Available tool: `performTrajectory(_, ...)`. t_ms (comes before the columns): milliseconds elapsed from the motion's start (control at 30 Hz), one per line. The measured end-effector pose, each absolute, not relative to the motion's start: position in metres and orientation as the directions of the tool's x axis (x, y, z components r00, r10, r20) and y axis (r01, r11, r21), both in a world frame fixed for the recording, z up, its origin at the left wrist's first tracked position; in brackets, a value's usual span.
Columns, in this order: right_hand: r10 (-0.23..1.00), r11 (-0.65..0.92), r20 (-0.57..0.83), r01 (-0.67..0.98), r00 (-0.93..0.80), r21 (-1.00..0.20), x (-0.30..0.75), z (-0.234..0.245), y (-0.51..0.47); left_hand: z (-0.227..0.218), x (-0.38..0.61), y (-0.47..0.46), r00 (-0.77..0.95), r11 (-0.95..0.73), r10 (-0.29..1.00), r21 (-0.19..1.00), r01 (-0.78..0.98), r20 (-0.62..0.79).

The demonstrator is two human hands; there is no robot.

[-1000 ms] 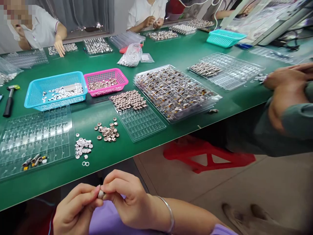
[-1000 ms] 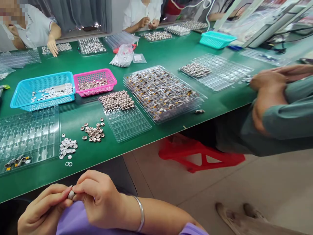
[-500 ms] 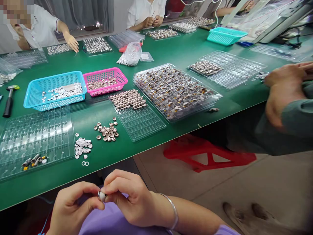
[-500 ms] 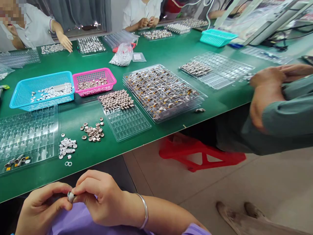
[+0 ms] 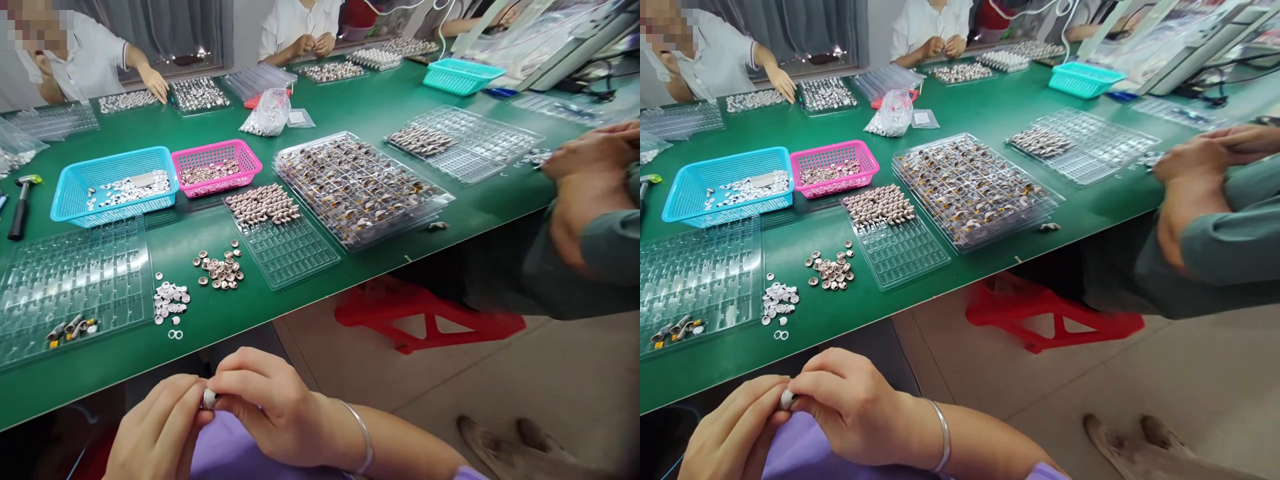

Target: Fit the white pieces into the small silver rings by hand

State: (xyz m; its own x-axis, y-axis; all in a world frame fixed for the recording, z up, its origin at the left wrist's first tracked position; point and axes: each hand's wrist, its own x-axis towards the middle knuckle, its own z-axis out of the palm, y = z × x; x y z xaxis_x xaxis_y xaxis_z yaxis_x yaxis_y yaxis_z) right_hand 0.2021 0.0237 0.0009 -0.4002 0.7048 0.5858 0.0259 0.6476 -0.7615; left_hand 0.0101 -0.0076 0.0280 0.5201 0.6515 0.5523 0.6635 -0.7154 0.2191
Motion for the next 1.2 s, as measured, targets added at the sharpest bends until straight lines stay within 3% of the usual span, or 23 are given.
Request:
performTrajectory(300,0.705,0.653,0.603,0.01,-0.372,-0.758,0.204,-0.001,0.02,0.022,0.006,-0.008,0.576,-0.76,0.575,0.119,0.639,0.581)
performTrajectory(800,0.548,0.832,0.774,0.109,-0.318,-0.544,0.2,-0.014,0.017,0.022,0.004,-0.011,0.577,-0.775,0.579,0.169,0.609,0.575)
performTrajectory(1200,0.544,0.836,0.785,0.118,-0.296,-0.536,0.2,-0.014,0.016,0.016,0.006,-0.016,0.542,-0.752,0.6,0.183,0.634,0.589)
